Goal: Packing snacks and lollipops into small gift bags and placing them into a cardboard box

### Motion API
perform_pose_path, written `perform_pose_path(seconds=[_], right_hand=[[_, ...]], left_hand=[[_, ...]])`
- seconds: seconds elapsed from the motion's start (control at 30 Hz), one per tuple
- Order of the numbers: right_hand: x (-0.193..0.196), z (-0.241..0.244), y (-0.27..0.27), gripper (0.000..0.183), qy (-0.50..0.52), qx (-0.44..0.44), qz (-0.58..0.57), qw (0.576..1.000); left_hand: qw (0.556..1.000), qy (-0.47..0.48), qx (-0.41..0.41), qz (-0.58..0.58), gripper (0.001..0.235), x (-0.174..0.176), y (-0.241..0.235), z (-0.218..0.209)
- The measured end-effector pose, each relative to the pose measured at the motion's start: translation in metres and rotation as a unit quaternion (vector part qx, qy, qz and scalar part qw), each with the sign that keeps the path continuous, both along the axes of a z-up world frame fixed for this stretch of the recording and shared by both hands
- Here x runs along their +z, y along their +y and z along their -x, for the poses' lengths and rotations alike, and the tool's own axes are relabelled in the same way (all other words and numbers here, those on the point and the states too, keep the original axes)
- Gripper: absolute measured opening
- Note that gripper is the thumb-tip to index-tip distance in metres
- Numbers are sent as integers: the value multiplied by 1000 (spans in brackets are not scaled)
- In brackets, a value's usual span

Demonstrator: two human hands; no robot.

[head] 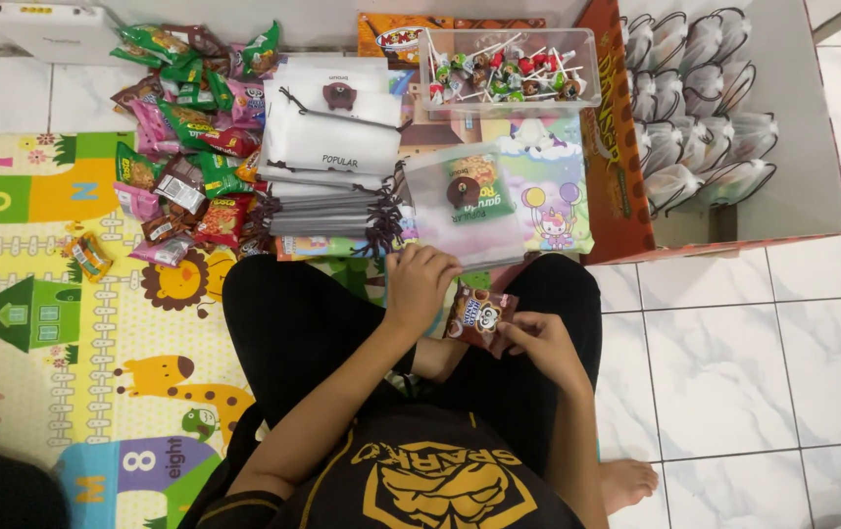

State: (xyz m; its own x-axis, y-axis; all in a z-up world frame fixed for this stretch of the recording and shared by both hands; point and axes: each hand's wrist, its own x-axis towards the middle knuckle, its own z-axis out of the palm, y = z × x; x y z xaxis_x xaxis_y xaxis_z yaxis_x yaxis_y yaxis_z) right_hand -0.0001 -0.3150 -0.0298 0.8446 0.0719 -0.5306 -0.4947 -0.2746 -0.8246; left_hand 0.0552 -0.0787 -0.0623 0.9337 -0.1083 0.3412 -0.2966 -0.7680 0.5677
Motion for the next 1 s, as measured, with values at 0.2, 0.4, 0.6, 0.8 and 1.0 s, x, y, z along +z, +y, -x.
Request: perform_pose_path(seconds=[0.2, 0.4, 0.6, 0.8, 1.0], right_hand=[[9, -6, 14, 21, -12, -54, -42, 998], [-24, -24, 25, 30, -52, -213, -113, 969], [-27, -39, 61, 34, -75, -254, -142, 954], [-92, -65, 69, 26, -71, -269, -163, 947], [-112, -77, 77, 27, -130, -247, -255, 926]], left_hand=[[1000, -22, 11, -15, 17, 31, -3, 8], [995, -97, 3, -23, 16, 41, -7, 16], [993, -117, -6, -26, 10, 48, -13, 25], [991, -135, -2, -6, 8, 51, -12, 27], [990, -138, 0, -8, 8, 47, -9, 26]])
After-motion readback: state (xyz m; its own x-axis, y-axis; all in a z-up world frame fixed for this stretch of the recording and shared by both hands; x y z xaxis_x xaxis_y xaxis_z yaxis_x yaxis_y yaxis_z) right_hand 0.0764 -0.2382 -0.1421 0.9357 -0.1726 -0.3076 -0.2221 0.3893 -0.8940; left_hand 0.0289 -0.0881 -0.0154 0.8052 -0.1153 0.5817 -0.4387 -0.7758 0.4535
